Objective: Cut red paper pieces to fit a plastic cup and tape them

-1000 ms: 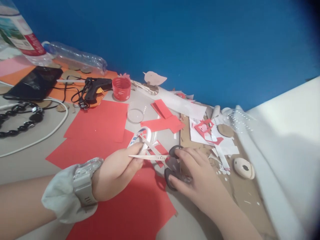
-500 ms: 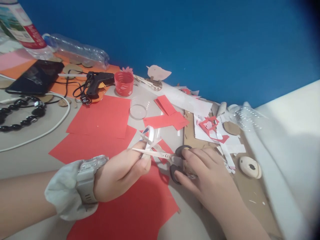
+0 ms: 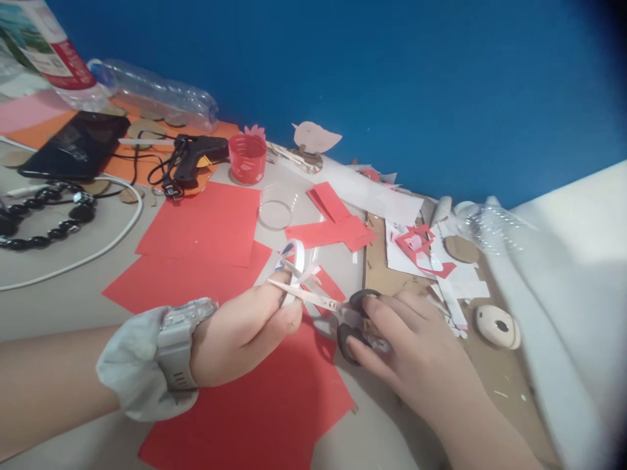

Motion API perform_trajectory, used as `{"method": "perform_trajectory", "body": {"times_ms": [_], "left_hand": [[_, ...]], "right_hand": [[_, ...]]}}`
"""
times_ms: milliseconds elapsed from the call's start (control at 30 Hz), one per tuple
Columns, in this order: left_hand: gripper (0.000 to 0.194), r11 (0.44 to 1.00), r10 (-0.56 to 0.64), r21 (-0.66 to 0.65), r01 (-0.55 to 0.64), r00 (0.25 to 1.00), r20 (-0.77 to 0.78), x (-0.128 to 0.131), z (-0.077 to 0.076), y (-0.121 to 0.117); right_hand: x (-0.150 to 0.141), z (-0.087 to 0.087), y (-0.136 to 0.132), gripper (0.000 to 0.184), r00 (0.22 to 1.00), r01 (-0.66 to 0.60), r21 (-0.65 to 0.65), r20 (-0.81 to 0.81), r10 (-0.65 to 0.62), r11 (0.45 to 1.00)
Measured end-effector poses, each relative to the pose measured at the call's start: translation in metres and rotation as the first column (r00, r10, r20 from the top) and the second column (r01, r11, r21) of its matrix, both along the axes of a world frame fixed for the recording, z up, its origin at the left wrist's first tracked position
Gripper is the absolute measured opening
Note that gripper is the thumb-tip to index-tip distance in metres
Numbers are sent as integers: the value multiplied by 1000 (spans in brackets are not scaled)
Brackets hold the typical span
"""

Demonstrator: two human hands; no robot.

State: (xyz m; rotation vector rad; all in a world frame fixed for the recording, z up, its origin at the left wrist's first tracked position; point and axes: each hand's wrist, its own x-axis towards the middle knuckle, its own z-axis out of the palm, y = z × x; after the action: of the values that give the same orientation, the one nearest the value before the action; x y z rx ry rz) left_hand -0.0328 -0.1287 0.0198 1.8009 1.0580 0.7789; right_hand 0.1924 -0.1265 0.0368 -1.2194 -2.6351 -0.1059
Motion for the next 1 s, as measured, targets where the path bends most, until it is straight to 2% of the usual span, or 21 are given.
{"method": "perform_trajectory", "body": {"times_ms": [100, 300, 533, 633, 1000], "left_hand": [[16, 998, 24, -61, -20, 998, 59, 1, -3, -3], [16, 998, 55, -42, -52, 997, 58, 2, -7, -5], [18, 1000, 24, -2, -24, 1000, 12, 0, -5, -4], [16, 1000, -12, -23, 11, 1000, -15, -1, -3, -2], [18, 996, -81, -34, 83, 995, 58, -2, -2, -1]], "right_hand": [[1, 1, 1, 16, 1000, -29, -6, 9, 30, 1000], [2, 2, 0, 18, 998, -50, 39, 45, 48, 998], [5, 3, 1, 17, 995, -61, 61, 85, 56, 996], [6, 4, 1, 17, 993, -71, 68, 97, 64, 995], [5, 6, -1, 20, 989, -68, 89, 136, 56, 994]]}}
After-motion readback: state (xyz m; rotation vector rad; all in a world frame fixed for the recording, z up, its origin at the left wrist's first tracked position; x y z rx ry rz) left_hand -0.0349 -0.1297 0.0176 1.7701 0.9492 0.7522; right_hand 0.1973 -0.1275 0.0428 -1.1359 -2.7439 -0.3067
